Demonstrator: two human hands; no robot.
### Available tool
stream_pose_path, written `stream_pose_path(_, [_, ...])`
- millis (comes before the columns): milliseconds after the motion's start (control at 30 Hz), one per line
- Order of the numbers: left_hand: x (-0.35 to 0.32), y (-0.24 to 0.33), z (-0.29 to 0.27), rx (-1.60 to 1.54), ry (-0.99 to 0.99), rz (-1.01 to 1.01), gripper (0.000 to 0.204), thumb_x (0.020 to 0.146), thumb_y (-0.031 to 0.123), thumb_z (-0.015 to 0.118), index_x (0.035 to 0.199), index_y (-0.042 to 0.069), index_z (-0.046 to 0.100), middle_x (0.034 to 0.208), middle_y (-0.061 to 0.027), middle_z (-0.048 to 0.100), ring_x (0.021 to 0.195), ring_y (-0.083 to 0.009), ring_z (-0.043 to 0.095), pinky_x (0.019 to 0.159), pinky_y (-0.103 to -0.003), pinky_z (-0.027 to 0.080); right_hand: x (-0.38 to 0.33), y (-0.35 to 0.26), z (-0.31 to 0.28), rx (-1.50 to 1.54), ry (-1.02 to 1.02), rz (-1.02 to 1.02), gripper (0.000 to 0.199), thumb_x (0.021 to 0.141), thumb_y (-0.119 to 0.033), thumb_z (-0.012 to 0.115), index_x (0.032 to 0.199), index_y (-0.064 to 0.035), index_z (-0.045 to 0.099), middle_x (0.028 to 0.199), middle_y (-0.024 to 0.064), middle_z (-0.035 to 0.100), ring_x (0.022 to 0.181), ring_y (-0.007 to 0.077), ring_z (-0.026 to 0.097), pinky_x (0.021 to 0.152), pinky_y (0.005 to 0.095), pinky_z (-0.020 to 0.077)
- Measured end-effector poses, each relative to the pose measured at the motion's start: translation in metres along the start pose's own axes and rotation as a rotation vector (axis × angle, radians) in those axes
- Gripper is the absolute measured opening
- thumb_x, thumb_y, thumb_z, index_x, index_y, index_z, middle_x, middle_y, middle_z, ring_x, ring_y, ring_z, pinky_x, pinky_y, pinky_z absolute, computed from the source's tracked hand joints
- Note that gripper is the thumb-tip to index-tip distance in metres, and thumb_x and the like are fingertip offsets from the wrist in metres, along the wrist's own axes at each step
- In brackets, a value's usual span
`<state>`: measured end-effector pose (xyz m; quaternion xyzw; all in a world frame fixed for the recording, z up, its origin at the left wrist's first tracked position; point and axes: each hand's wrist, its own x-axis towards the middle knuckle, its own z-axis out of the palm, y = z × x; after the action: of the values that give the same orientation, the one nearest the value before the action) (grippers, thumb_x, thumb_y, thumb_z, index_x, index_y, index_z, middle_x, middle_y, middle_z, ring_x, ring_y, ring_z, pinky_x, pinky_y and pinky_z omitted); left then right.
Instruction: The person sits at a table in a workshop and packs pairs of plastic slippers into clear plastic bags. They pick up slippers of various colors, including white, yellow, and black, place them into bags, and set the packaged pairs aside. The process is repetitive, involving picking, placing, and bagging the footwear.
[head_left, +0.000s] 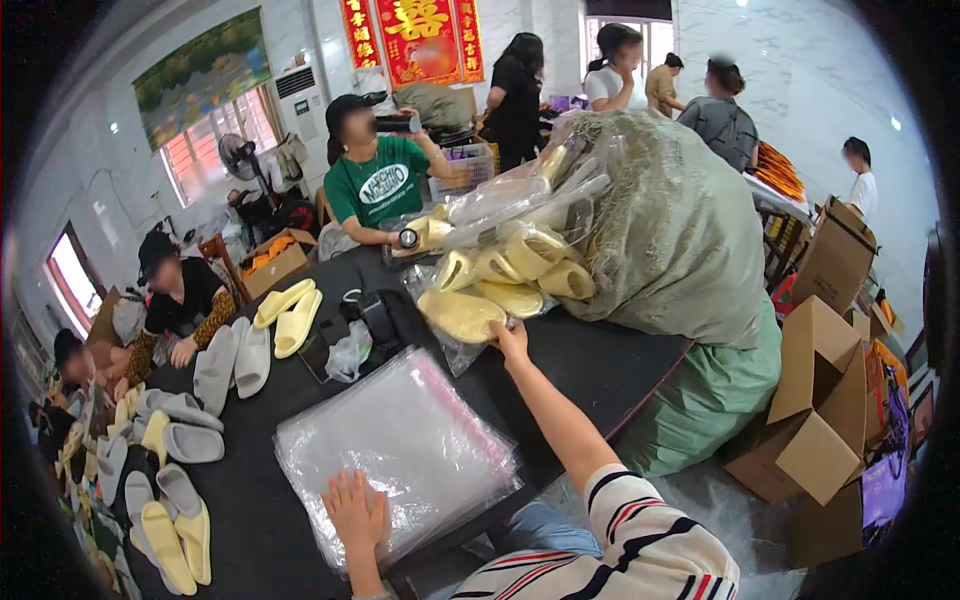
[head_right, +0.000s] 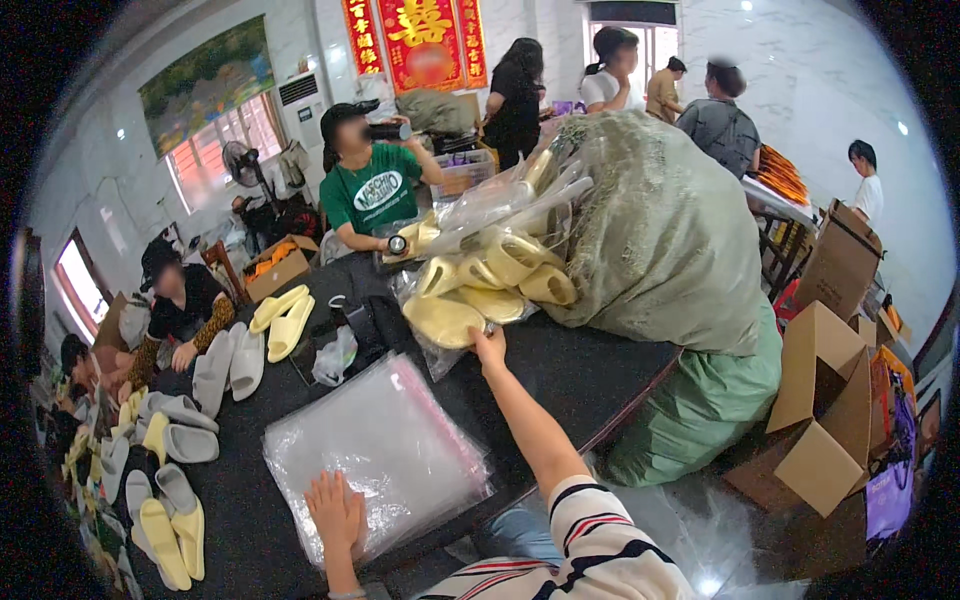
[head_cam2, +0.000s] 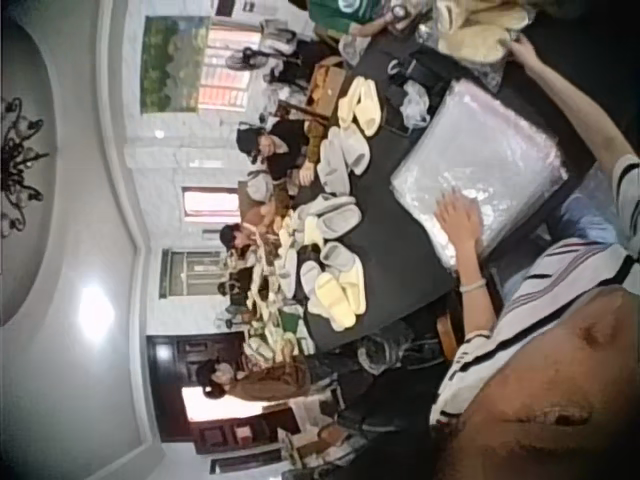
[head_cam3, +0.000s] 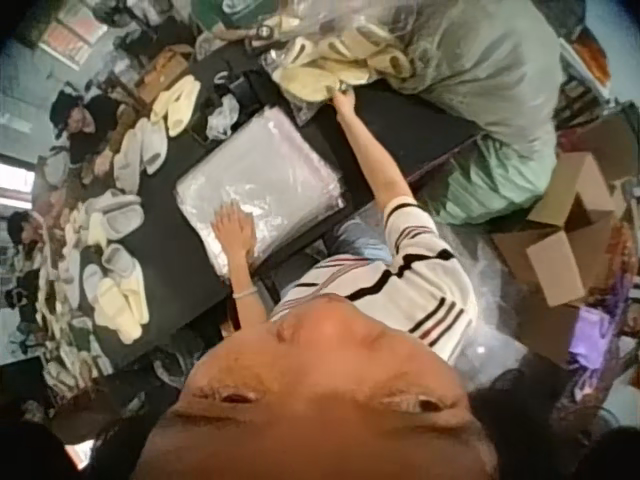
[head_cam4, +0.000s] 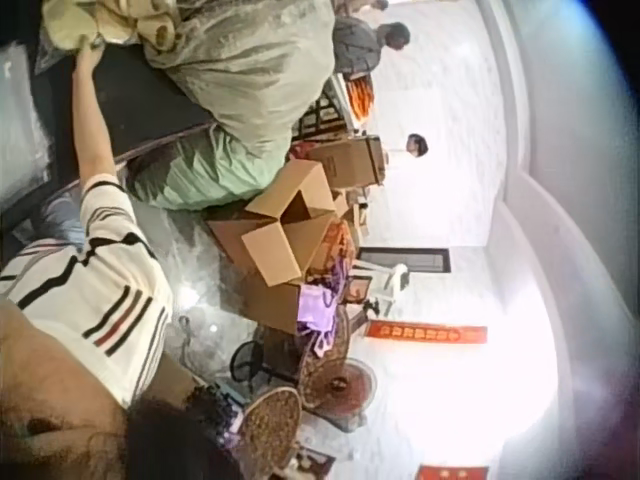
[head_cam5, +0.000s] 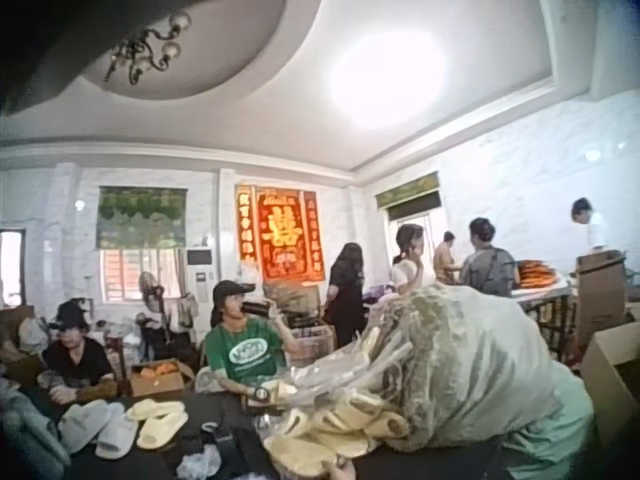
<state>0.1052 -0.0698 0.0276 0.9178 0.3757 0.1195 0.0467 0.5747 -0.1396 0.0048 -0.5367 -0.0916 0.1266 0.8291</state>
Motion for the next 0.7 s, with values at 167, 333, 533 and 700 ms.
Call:
stream_pose_path(167, [-0.002, -0.005, 0.001, -0.005, -0.029, -0.023, 0.068, 0.088, 0.044, 0.052, 0.146, 0.014, 0.035, 0.151, -0.0181, 0.031, 0.141, -0.0386, 0.021, 0.116, -0.053, 0.006, -0.037, -0.007, 0.000, 0.023, 0.078, 0.001, 0.034, 0.080, -0.015, 0.069, 0.109, -0.0058, 0.053, 0.090, 0.0031, 0.060, 0.075, 0.0131, 0.060, 0.058, 0.0263, 0.0512])
stream_pose_path(333, [-0.004, -0.005, 0.000, -0.039, 0.006, -0.007, 0.071, 0.086, 0.049, 0.055, 0.144, 0.013, 0.038, 0.149, -0.0198, 0.032, 0.140, -0.0395, 0.023, 0.115, -0.054, 0.008, -0.072, -0.045, -0.035, 0.088, 0.186, -0.111, 0.040, 0.082, -0.011, 0.065, 0.117, -0.0013, 0.049, 0.102, 0.0080, 0.059, 0.089, 0.0166, 0.059, 0.077, 0.0315, 0.0499])
stream_pose_path(533, [-0.005, -0.005, 0.001, -0.053, 0.064, 0.026, 0.073, 0.084, 0.054, 0.057, 0.141, 0.010, 0.043, 0.146, -0.0220, 0.036, 0.138, -0.0410, 0.026, 0.115, -0.055, 0.009, -0.108, -0.178, -0.055, -0.023, 0.130, -0.371, 0.053, 0.079, -0.012, 0.068, 0.124, -0.0010, 0.042, 0.103, 0.0102, 0.053, 0.091, 0.0169, 0.054, 0.080, 0.0298, 0.0458])
stream_pose_path(700, [-0.004, 0.000, -0.006, -0.018, 0.056, 0.016, 0.080, 0.082, 0.059, 0.057, 0.143, 0.010, 0.040, 0.148, -0.0213, 0.034, 0.138, -0.0408, 0.027, 0.114, -0.054, 0.010, -0.157, -0.260, -0.016, -0.129, -0.231, -0.457, 0.046, 0.077, 0.002, 0.062, 0.120, -0.0018, 0.045, 0.093, 0.0080, 0.063, 0.079, 0.0120, 0.061, 0.067, 0.0247, 0.0481])
